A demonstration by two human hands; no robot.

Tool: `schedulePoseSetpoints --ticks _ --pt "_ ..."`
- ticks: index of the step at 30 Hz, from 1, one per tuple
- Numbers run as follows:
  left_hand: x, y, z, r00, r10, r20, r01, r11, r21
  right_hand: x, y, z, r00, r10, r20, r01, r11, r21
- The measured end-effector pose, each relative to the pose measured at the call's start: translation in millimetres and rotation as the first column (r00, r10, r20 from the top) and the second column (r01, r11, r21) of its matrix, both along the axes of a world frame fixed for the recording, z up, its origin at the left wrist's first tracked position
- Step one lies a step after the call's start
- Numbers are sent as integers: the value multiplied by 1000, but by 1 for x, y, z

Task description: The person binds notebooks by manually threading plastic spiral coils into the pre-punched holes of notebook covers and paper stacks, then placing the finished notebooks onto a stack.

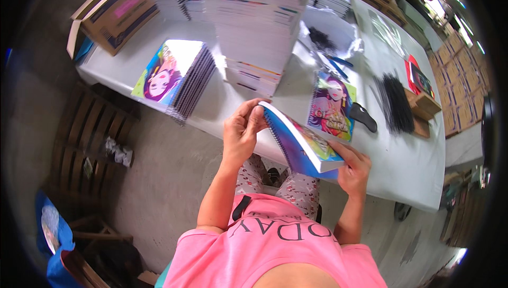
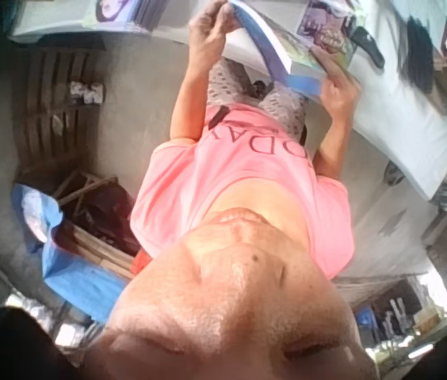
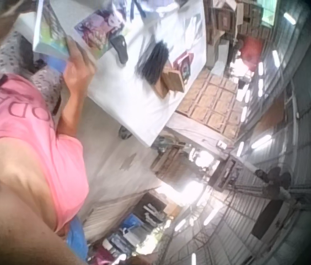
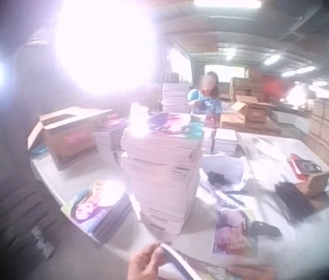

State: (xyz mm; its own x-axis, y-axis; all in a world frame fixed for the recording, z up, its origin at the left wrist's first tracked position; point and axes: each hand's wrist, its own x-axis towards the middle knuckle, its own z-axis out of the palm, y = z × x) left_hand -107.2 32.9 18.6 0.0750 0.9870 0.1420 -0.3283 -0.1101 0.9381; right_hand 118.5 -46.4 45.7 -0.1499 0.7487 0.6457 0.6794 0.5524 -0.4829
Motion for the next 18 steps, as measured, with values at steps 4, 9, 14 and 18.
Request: schedulePoseSetpoints --ticks 4,9,14,18 --pt "-11 -3 1 992 75 102 -71 997 -42 -11 -1 2 998 25 62 -28 999 42" --pt "-42 -15 -1 979 202 12 -201 979 -13 -29 5 4 989 135 57 -137 990 32" --pt "-82 -28 13 964 180 196 -212 965 157 -47 25 0 965 192 -178 -228 949 -217" --pt "-125 -34 46 940 299 166 -342 815 468 -95 68 40 879 344 -331 -454 817 -356"
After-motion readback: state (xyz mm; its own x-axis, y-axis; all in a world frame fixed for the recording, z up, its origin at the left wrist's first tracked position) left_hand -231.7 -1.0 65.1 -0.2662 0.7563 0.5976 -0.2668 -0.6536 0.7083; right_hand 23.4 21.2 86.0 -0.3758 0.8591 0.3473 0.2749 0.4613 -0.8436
